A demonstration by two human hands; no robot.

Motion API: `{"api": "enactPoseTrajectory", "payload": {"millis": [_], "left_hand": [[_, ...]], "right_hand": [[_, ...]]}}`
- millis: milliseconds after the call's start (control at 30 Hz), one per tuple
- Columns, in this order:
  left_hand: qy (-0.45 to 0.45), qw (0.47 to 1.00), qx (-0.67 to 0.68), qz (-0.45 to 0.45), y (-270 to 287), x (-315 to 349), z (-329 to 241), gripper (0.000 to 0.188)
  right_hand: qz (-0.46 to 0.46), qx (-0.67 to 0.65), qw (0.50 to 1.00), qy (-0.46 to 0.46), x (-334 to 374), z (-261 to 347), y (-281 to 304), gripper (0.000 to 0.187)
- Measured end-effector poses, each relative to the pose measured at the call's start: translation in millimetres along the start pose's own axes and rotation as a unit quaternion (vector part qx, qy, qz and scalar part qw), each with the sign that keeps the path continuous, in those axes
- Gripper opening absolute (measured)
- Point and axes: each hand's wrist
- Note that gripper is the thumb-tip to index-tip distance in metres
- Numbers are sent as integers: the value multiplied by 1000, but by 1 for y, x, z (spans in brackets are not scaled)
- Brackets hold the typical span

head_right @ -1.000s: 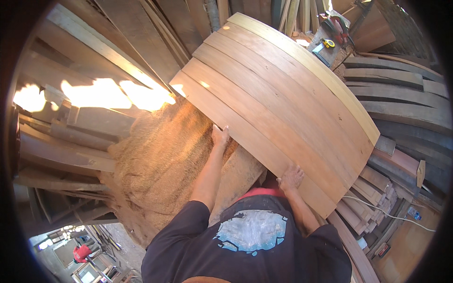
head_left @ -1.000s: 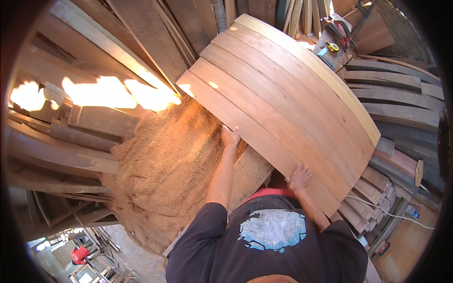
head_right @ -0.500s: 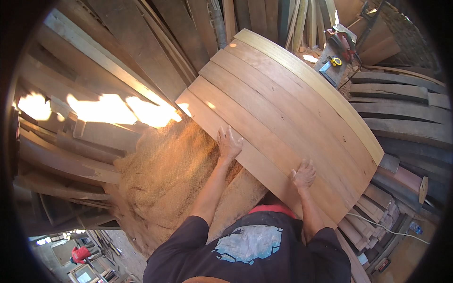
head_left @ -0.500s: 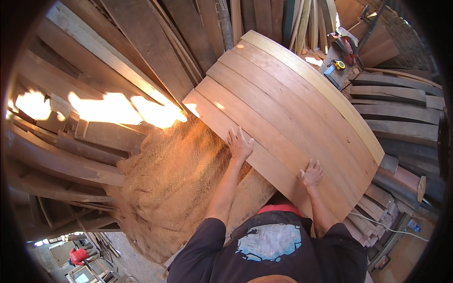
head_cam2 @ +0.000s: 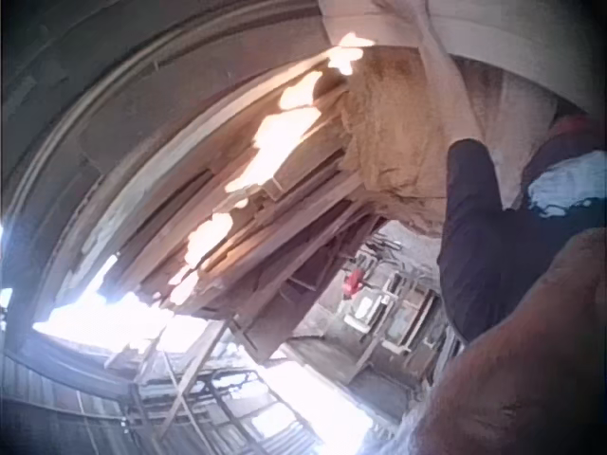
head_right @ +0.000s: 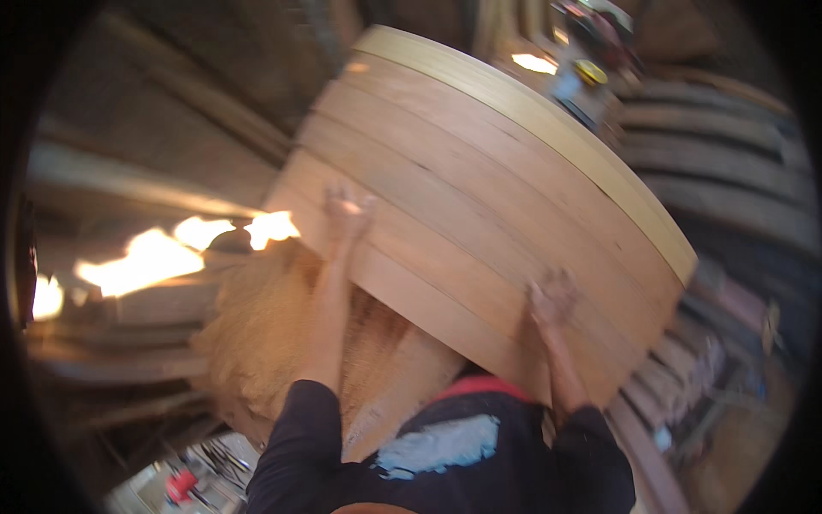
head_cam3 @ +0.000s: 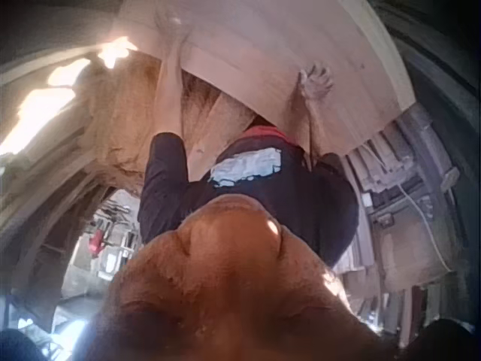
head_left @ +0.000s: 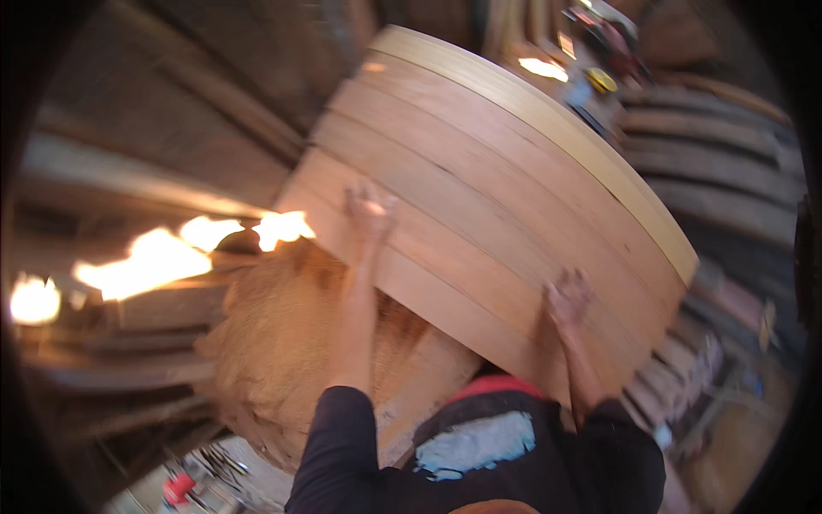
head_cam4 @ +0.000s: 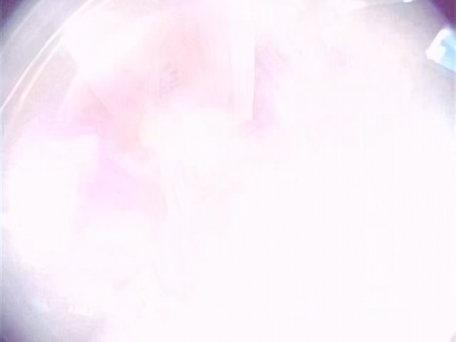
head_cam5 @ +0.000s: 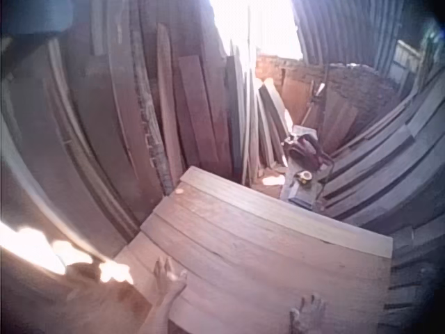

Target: The person arranges several wooden planks on a workbench to form a larger panel, checking alignment and fit. They then use a tape measure to measure the width and length of the assembled panel. The person adjusts the planks slightly to ensure they are flush before measuring again.

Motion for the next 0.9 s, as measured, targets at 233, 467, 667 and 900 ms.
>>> {"api": "enactPoseTrajectory", "payload": {"millis": [233, 467, 667, 900], "left_hand": [[-188, 978, -72, 51, -105, 94, -120, 87], [-148, 982, -93, -65, -157, 148, -181, 82], [-129, 985, -108, -46, -164, 144, -177, 82], [-90, 989, -115, -27, -165, 144, -181, 77]], "right_hand": [[-125, -41, 990, -47, -20, 36, -32, 63], [-108, -68, 990, -60, -14, 40, -6, 51], [-115, -78, 987, -84, -14, 48, -13, 54], [-10, -160, 984, -72, -14, 33, 18, 57]]}}
Point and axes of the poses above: each hand's wrist, its own x-axis away from the middle knuckle, its own y-axis out of the back of the hand, z = x × y, and after that the axes turned 8 degrees about x, right-handed
